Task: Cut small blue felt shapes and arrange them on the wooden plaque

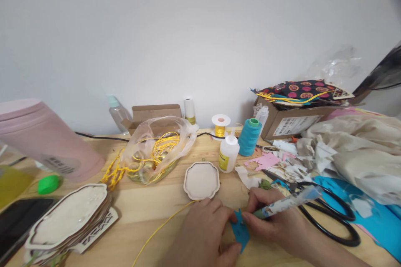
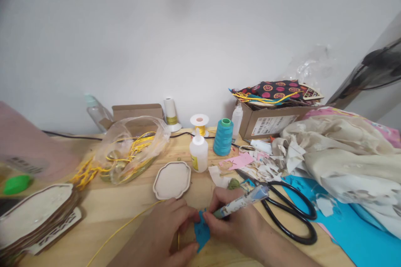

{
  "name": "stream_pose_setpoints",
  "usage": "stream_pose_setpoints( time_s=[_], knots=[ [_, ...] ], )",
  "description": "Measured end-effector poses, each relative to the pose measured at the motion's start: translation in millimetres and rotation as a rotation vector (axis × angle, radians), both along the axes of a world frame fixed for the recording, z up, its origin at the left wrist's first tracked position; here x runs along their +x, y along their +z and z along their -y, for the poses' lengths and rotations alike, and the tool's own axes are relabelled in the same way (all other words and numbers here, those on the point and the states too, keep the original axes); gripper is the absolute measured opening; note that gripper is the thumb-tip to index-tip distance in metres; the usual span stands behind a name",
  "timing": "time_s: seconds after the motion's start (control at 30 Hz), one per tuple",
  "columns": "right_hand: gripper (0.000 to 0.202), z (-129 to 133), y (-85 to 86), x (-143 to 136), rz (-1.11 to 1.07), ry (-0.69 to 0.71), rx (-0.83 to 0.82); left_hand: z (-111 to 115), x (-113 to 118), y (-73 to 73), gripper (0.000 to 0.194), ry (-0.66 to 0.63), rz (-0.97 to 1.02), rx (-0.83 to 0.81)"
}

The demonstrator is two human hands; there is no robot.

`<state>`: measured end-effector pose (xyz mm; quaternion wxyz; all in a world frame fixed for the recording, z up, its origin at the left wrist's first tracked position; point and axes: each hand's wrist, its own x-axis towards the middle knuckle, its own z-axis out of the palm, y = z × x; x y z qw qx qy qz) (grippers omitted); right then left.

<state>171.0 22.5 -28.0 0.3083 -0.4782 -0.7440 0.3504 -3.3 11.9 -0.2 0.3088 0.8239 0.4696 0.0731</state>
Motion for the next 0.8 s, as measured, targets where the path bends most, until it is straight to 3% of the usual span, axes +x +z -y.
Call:
stream_pose_setpoints(
  time_s=[0.8],
  knots=[
    [0.022,0.8,3.9,-1.5,-0.02,-0.018,-0.029,-1.5,-0.1,-1.4,0.025,-0.012,-0.004,0.004]
  ],
)
